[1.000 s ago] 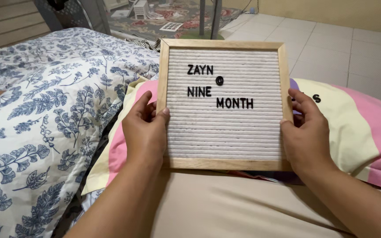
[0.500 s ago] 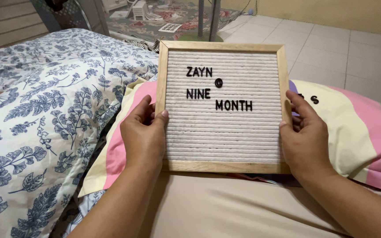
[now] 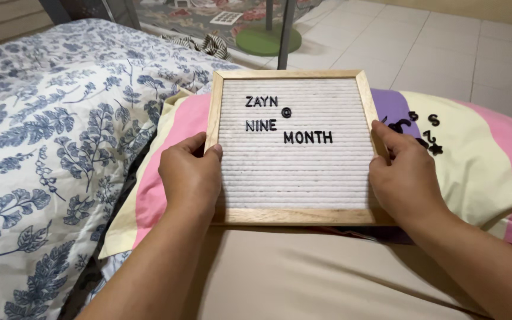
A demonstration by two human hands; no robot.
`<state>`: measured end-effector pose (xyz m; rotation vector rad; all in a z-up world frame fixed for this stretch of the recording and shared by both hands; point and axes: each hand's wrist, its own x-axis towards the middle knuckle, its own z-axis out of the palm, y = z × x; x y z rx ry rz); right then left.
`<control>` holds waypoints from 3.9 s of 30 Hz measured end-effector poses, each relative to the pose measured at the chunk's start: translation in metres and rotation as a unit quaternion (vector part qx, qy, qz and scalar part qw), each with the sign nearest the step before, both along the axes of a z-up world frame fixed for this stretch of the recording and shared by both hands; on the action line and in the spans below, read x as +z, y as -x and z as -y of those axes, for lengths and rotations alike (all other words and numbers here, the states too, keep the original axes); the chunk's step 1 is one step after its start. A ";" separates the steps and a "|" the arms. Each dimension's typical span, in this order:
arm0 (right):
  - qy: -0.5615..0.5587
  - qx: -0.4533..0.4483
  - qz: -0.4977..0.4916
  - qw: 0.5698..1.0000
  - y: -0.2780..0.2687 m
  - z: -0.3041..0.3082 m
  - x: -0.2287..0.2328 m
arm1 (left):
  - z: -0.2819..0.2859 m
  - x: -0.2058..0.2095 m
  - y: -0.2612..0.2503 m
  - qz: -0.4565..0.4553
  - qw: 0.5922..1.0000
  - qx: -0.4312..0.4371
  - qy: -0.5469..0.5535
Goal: The person arranges black letters on a felt letter board to spell 'ZAYN NINE MONTHS'. They place each letter one by one, adjusting spacing and alignment throughout the process.
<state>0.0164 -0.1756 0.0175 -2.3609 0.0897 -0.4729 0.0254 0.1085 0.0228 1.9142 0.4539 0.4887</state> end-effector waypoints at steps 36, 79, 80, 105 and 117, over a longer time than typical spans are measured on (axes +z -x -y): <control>-0.054 -0.067 -0.030 0.996 0.015 0.077 0.030 | 0.152 0.009 -0.003 0.212 0.887 -0.316 -0.262; -0.263 -0.085 -0.248 0.929 -0.014 0.087 0.063 | 0.175 0.027 -0.003 0.062 0.935 -0.348 -0.011; -0.286 -0.073 -0.254 0.921 -0.012 0.082 0.062 | 0.171 0.028 -0.001 0.055 0.934 -0.353 0.012; -0.400 0.071 -0.258 0.876 0.001 0.024 0.078 | 0.120 0.033 0.035 0.041 0.954 -0.271 0.121; -0.372 0.054 -0.257 0.890 -0.002 0.008 0.077 | 0.122 0.027 0.041 0.045 0.942 -0.282 0.174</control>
